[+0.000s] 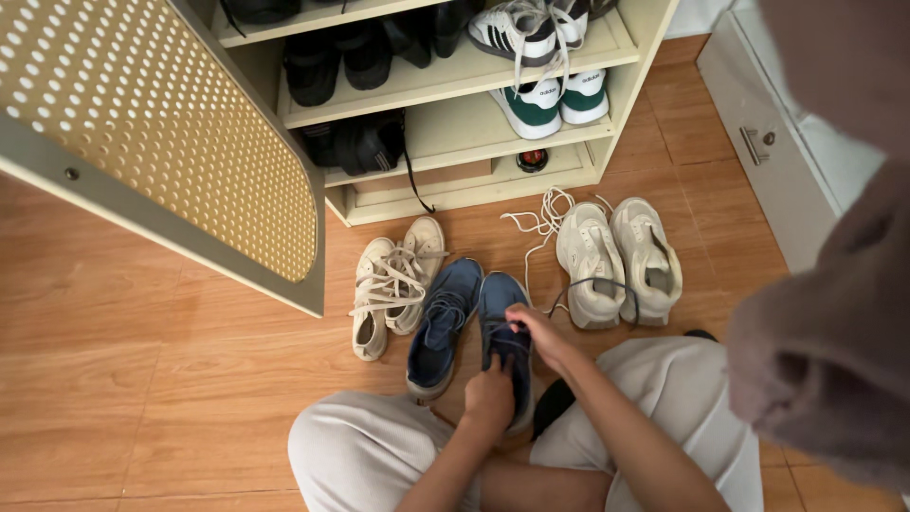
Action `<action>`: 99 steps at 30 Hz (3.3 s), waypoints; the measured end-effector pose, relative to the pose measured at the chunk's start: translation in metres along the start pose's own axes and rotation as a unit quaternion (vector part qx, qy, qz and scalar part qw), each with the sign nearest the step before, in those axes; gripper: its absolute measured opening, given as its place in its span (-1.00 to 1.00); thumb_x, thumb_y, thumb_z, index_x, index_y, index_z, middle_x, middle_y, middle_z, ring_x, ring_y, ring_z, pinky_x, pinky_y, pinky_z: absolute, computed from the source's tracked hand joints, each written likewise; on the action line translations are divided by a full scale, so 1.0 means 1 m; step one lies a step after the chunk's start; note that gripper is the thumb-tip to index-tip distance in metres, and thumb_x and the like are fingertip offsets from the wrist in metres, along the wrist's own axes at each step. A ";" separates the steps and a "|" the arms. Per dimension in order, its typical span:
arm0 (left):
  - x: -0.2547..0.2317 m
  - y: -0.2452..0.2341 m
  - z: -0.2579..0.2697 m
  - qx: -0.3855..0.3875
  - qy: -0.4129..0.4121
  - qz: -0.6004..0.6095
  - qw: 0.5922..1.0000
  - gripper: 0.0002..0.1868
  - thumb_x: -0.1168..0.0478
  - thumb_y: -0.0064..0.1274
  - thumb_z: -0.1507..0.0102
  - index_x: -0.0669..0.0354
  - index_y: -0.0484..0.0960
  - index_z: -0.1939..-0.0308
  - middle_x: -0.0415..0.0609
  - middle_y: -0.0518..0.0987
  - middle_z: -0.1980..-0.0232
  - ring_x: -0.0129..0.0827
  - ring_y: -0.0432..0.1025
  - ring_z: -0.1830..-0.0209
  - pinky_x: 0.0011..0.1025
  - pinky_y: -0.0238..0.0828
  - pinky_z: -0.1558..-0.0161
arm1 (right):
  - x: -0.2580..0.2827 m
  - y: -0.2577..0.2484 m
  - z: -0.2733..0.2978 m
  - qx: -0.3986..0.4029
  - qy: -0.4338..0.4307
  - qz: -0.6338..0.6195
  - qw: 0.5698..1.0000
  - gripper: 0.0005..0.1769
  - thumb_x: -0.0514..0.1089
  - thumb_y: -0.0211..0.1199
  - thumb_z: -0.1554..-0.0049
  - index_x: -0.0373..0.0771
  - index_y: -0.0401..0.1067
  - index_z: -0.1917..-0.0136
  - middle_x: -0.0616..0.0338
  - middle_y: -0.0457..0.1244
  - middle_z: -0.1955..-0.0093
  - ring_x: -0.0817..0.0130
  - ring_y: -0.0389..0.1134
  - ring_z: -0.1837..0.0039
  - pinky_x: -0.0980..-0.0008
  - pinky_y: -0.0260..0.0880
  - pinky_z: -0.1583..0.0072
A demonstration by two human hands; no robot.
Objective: The person sits on the floor in front of an open shoe cabinet and unlaces a pair of white sneakers, then a pair of blue sneakers, and finally a pair of green sneakers. After unlacing each pair, the person relaces the shoes with their original laces.
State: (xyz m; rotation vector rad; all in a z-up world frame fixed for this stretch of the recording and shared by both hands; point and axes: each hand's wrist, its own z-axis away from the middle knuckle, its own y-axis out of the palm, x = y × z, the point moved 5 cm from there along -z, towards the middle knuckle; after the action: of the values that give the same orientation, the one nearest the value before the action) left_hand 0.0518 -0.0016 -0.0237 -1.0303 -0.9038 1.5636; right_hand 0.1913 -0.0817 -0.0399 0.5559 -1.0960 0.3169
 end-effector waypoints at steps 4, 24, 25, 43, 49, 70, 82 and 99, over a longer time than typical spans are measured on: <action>-0.003 0.008 -0.002 -0.006 -0.018 -0.005 1.000 -0.42 0.31 0.00 -0.27 0.22 0.38 -0.41 0.22 0.28 -0.49 -0.02 0.62 0.10 -0.20 0.59 0.12 | -0.003 -0.005 -0.003 0.030 0.085 0.239 0.967 -0.55 0.24 0.20 -0.20 -0.14 0.53 0.24 0.28 0.27 0.29 0.42 0.24 0.17 0.37 0.20 0.02; -0.006 -0.002 -0.004 0.002 -0.016 -0.008 1.000 -0.39 0.25 0.02 -0.23 0.22 0.37 -0.39 0.29 0.27 -0.44 -0.02 0.60 0.11 -0.22 0.59 0.16 | 0.062 0.008 0.042 0.049 -0.038 0.022 0.998 -0.56 0.08 0.13 -0.32 -0.35 0.57 -0.01 0.35 0.13 0.35 0.56 0.08 0.27 0.49 0.09 0.16; -0.007 -0.002 -0.004 -0.015 -0.018 -0.005 1.000 -0.42 0.27 0.01 -0.25 0.20 0.39 -0.38 0.28 0.28 -0.45 -0.03 0.61 0.14 -0.21 0.59 0.16 | 0.062 0.008 0.043 0.041 -0.030 -0.053 0.997 -0.59 0.06 0.13 -0.34 -0.36 0.52 0.02 0.32 0.20 0.31 0.53 0.13 0.24 0.47 0.14 0.13; -0.010 0.014 -0.011 -0.021 -0.018 -0.029 0.999 -0.52 0.28 0.00 -0.27 0.32 0.47 -0.29 0.30 0.31 -0.45 -0.07 0.61 0.09 -0.25 0.60 0.13 | 0.089 -0.012 0.077 -0.010 0.045 0.182 0.982 -0.66 0.05 0.12 -0.27 -0.13 0.65 -0.01 0.47 0.01 0.45 0.62 -0.04 0.37 0.49 -0.07 0.30; -0.010 0.019 -0.005 -0.030 -0.015 -0.027 0.999 -0.52 0.30 -0.03 -0.30 0.28 0.47 -0.32 0.26 0.34 -0.43 -0.07 0.63 0.14 -0.24 0.61 0.16 | 0.106 0.004 0.088 -0.037 -0.224 -0.043 0.973 -0.71 -0.03 0.08 -0.37 -0.23 0.53 -0.01 0.43 0.16 0.31 0.63 0.12 0.24 0.51 0.12 0.15; -0.014 0.029 -0.015 -0.029 -0.014 -0.054 0.998 -0.53 0.27 -0.06 -0.30 0.31 0.48 -0.31 0.26 0.34 -0.43 -0.14 0.64 0.20 -0.28 0.61 0.21 | 0.141 0.009 0.085 -0.007 -0.035 0.039 0.999 -0.57 0.08 0.04 -0.31 -0.22 0.61 -0.04 0.48 -0.08 0.44 0.64 -0.12 0.40 0.54 -0.12 0.32; -0.011 0.010 -0.006 -0.041 -0.013 -0.042 0.998 -0.52 0.27 -0.03 -0.28 0.30 0.48 -0.30 0.26 0.38 -0.38 -0.09 0.62 0.20 -0.25 0.61 0.21 | 0.168 -0.057 0.073 -0.038 -0.163 0.053 0.985 -0.59 0.03 0.10 -0.35 -0.27 0.44 0.22 0.29 0.13 0.41 0.56 0.10 0.32 0.54 0.12 0.20; -0.008 0.006 0.000 -0.035 -0.016 0.000 0.999 -0.45 0.27 -0.01 -0.28 0.27 0.42 -0.37 0.22 0.39 -0.37 -0.06 0.62 0.21 -0.23 0.60 0.18 | 0.111 -0.004 0.070 -0.236 -0.141 0.602 0.750 -0.84 -0.01 0.37 -0.05 -0.11 0.59 0.20 0.04 0.36 0.08 -0.01 0.40 0.01 0.01 0.41 0.01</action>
State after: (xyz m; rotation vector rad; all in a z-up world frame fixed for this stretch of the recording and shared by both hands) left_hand 0.0510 -0.0110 -0.0284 -1.0562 -0.9859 1.5624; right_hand 0.1894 -0.1280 0.0832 -0.6833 -1.6631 1.0574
